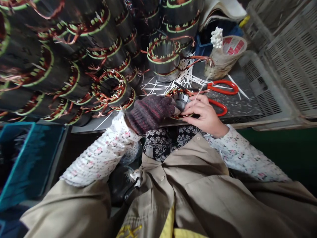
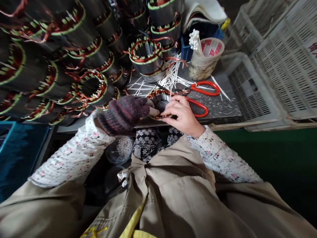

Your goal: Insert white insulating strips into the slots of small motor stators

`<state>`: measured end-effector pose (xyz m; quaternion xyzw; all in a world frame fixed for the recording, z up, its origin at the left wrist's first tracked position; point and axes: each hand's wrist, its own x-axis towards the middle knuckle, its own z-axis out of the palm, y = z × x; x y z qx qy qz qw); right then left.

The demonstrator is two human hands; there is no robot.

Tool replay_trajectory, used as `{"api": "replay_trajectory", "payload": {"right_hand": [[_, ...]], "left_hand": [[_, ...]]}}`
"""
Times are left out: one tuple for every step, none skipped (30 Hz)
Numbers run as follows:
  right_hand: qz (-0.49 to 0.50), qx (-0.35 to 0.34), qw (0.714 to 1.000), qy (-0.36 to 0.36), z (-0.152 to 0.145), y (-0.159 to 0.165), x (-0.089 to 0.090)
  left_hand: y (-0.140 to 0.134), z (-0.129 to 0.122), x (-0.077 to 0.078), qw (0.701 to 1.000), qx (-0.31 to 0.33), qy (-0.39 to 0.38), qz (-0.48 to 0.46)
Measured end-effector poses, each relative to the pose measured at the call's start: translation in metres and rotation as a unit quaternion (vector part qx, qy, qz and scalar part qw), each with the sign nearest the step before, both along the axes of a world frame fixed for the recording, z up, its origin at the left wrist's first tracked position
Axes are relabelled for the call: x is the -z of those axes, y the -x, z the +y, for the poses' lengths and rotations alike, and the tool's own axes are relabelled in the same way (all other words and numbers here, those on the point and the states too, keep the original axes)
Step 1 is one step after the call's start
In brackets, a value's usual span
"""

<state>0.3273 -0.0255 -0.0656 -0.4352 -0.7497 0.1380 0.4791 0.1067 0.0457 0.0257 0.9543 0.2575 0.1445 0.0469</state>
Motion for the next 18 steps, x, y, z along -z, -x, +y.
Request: {"api": "replay_trajectory", "payload": {"right_hand": [[-0.007, 0.0, 1.0, -0.004, -0.004, 0.0, -0.004], [-0.009, 0.003, 1.0, -0.015, -0.008, 0.0, -0.009], [-0.004, 0.017, 0.999, -0.032, -0.012, -0.002, -0.015], [0.011, 0.044, 0.998, -0.053, -0.014, -0.007, -0.022], [0.029, 0.085, 0.993, -0.074, -0.013, -0.013, -0.029], [0.047, 0.138, 0.985, -0.093, -0.009, -0.021, -0.037], [0.059, 0.195, 0.973, -0.104, -0.001, -0.031, -0.044], [0.059, 0.249, 0.961, -0.101, 0.01, -0.041, -0.05], [0.043, 0.296, 0.95, -0.086, 0.025, -0.051, -0.055], [0.015, 0.328, 0.943, -0.053, 0.041, -0.06, -0.06], [-0.021, 0.356, 0.934, -0.014, 0.058, -0.068, -0.063], [-0.057, 0.379, 0.924, 0.021, 0.075, -0.075, -0.066], [-0.09, 0.394, 0.913, 0.053, 0.09, -0.08, -0.069], [-0.115, 0.402, 0.906, 0.073, 0.102, -0.085, -0.07], [-0.128, 0.4, 0.904, 0.081, 0.111, -0.089, -0.071], [-0.13, 0.389, 0.909, 0.077, 0.117, -0.093, -0.07], [-0.124, 0.369, 0.919, 0.062, 0.12, -0.097, -0.069], [-0.114, 0.344, 0.931, 0.04, 0.12, -0.101, -0.068]], "left_hand": [[-0.002, 0.003, -0.004, 0.999, 0.041, -0.002, 0.032], [-0.004, 0.005, -0.008, 0.995, 0.077, -0.006, 0.063], [-0.004, 0.006, -0.01, 0.991, 0.106, -0.013, 0.086], [-0.002, 0.005, -0.011, 0.988, 0.125, -0.024, 0.091], [0.001, 0.003, -0.011, 0.985, 0.142, -0.037, 0.085], [0.005, 0.002, -0.008, 0.984, 0.155, -0.048, 0.071], [0.009, 0.001, -0.004, 0.984, 0.164, -0.056, 0.051], [0.013, 0.0, 0.001, 0.983, 0.17, -0.058, 0.03], [0.016, 0.0, 0.007, 0.984, 0.173, -0.052, 0.013], [0.018, 0.0, 0.012, 0.984, 0.172, -0.038, 0.001], [0.018, -0.001, 0.018, 0.985, 0.168, -0.025, -0.01], [0.017, -0.002, 0.023, 0.986, 0.163, -0.014, -0.023], [0.015, -0.004, 0.028, 0.988, 0.153, -0.008, -0.036], [0.011, -0.007, 0.032, 0.99, 0.135, -0.01, -0.048], [0.007, -0.011, 0.036, 0.992, 0.111, -0.024, -0.062], [0.003, -0.016, 0.04, 0.992, 0.086, -0.045, -0.076], [-0.001, -0.021, 0.044, 0.992, 0.061, -0.07, -0.087], [-0.004, -0.025, 0.048, 0.99, 0.039, -0.096, -0.096]]}}
